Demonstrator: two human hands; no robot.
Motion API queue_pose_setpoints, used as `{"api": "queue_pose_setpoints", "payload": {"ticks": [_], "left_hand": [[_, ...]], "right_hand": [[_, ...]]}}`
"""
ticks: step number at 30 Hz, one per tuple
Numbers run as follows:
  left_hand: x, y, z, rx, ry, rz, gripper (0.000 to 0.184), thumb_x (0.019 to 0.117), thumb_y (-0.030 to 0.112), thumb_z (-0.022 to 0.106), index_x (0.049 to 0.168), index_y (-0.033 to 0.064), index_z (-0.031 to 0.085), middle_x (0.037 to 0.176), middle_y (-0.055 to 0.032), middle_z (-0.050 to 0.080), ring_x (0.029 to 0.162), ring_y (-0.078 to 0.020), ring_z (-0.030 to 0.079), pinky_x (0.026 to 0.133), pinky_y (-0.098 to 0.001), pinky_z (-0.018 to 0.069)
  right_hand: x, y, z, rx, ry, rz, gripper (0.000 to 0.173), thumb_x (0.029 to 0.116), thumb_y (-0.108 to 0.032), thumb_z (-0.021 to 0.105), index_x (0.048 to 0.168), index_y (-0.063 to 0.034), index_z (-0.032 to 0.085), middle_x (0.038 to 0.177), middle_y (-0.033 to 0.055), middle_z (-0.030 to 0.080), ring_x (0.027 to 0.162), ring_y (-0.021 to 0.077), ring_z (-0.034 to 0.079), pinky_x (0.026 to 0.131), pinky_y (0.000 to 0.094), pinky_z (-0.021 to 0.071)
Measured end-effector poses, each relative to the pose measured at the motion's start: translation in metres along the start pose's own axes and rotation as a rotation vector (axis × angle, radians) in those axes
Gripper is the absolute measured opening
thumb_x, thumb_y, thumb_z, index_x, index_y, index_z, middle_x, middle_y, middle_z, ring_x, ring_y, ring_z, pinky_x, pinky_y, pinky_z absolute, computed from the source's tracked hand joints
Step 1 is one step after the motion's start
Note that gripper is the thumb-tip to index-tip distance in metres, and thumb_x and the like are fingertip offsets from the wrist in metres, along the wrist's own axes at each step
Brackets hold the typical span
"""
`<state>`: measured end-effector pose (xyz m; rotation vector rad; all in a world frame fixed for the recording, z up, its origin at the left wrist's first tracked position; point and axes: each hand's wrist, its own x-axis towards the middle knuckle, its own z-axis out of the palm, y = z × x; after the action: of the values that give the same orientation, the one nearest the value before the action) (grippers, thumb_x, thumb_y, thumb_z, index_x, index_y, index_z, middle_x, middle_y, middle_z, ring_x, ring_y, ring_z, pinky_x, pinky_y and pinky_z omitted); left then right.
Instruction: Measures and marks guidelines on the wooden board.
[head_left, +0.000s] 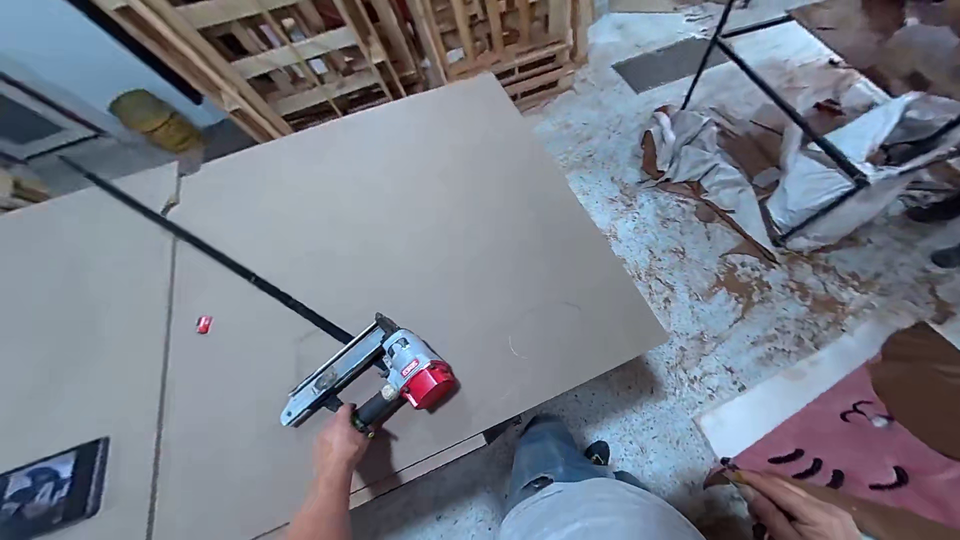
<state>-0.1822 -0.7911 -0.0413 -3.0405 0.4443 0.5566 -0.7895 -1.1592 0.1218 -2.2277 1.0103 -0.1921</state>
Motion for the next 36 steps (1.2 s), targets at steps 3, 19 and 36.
{"api": "queue_pose_setpoints", "payload": {"ticks": [3, 19, 36], "left_hand": [[-0.003, -0.028, -0.008, -0.041, -0.014, -0.194, 0.067, 0.0871, 0.021, 0.080, 0.146, 0.0102, 0.051, 0.133, -0.0291, 0.062, 0.120, -0.0507, 0.062, 0.096, -0.0712, 0.0490], [-0.076, 0.332, -0.038, -0.974, -0.298, 0.675, 0.020, 0.0969, 0.017, 0.071, 0.117, 0.0140, 0.070, 0.103, 0.0026, 0.074, 0.091, -0.0087, 0.071, 0.084, -0.0337, 0.0627], [0.132, 0.383, 0.014, -0.520, 0.062, 0.045, 0.026, 0.1057, 0.023, 0.057, 0.123, 0.0050, 0.063, 0.109, -0.0209, 0.071, 0.100, -0.0408, 0.070, 0.086, -0.0670, 0.0535]], "right_hand": [[0.062, 0.011, -0.016, -0.035, -0.087, -0.077, 0.029, 0.1054, -0.028, 0.054, 0.119, -0.0163, 0.077, 0.101, 0.0056, 0.077, 0.090, 0.0164, 0.074, 0.081, 0.0416, 0.0609], [0.349, -0.089, 0.113, 0.038, -0.820, -0.437, 0.027, 0.1073, -0.035, 0.054, 0.115, -0.0235, 0.077, 0.094, -0.0042, 0.075, 0.082, 0.0086, 0.070, 0.077, 0.0383, 0.0600], [0.660, 0.094, 0.059, -0.484, -0.819, -0.104, 0.029, 0.1080, -0.037, 0.052, 0.114, -0.0211, 0.076, 0.096, 0.0036, 0.075, 0.087, 0.0229, 0.072, 0.085, 0.0563, 0.0560]]}}
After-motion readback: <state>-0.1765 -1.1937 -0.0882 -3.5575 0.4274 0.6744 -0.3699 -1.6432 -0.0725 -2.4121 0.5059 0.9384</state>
